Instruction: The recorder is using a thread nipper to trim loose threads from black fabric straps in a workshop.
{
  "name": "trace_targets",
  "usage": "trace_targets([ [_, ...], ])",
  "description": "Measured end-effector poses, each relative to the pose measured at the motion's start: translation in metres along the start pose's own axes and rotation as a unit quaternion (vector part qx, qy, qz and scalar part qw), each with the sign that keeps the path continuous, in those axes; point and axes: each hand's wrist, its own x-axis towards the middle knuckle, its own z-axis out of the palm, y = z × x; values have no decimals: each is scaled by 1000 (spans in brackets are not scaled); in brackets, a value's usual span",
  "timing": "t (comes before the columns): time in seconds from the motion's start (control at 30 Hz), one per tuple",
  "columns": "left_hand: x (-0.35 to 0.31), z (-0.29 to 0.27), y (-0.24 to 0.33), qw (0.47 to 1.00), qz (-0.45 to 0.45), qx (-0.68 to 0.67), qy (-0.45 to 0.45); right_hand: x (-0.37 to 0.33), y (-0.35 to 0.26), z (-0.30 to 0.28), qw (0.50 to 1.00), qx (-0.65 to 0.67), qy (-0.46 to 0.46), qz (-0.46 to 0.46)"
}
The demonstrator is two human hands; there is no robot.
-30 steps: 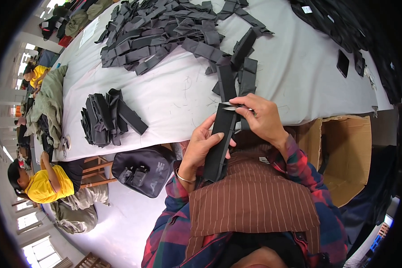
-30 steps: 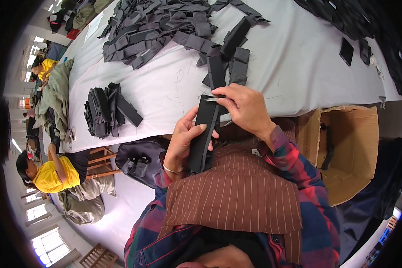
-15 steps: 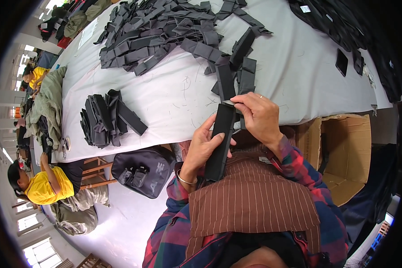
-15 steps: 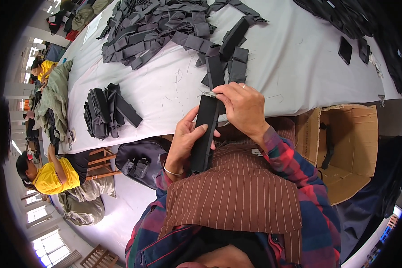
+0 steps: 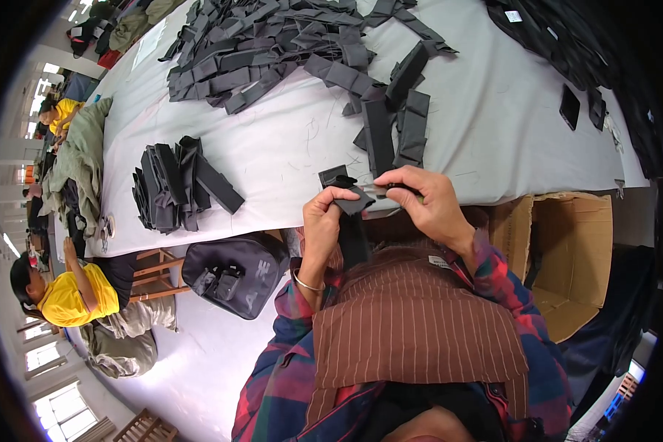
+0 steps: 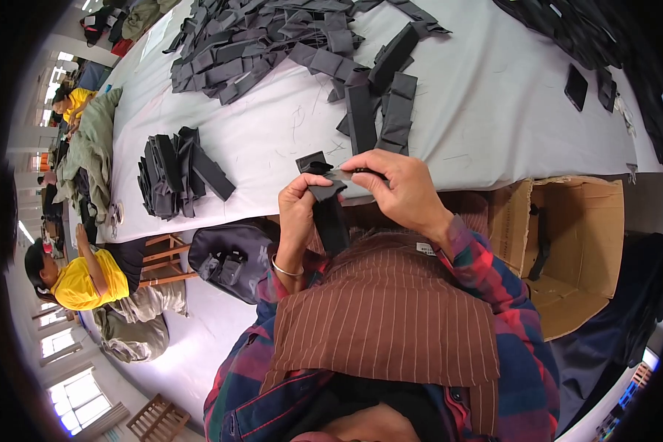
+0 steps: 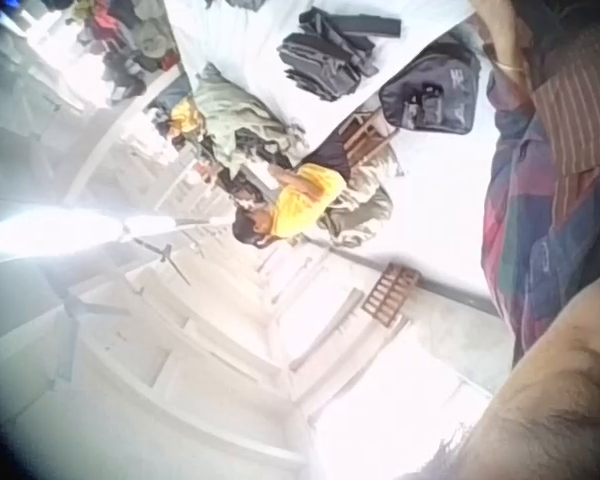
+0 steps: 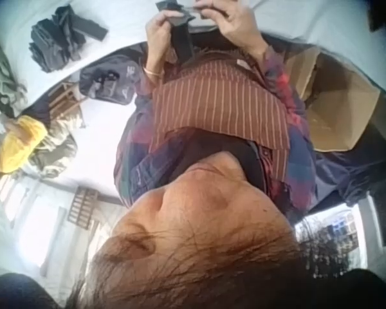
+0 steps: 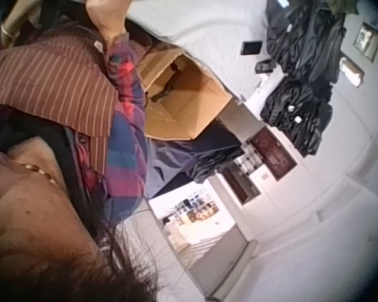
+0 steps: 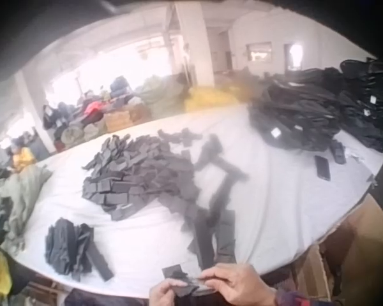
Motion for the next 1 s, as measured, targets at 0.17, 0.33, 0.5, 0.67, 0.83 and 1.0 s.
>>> trace_targets([
  [0.17, 2, 0, -1, 998, 48, 45, 22, -5, -4, 9, 994, -68, -84, -11],
  [0.33, 1, -1, -1, 993, 77, 81, 25, -9, 0, 17, 993, -60, -96, -21],
  [0.5, 0, -2, -4, 995, 63, 71, 27, -8, 0, 18, 991, -88, -81, -57],
  [0.67, -8, 0, -3, 998, 61, -22, -15, -10, -1, 15, 996, -26, -84, 13],
  [0.83, -16, -6, -17, 995, -26, -96, -2, -13, 4, 8, 989, 110, -78, 67],
  [1.0, -31, 1, -9, 993, -43, -113, -17, -21, 10, -2, 992, -2, -87, 93],
])
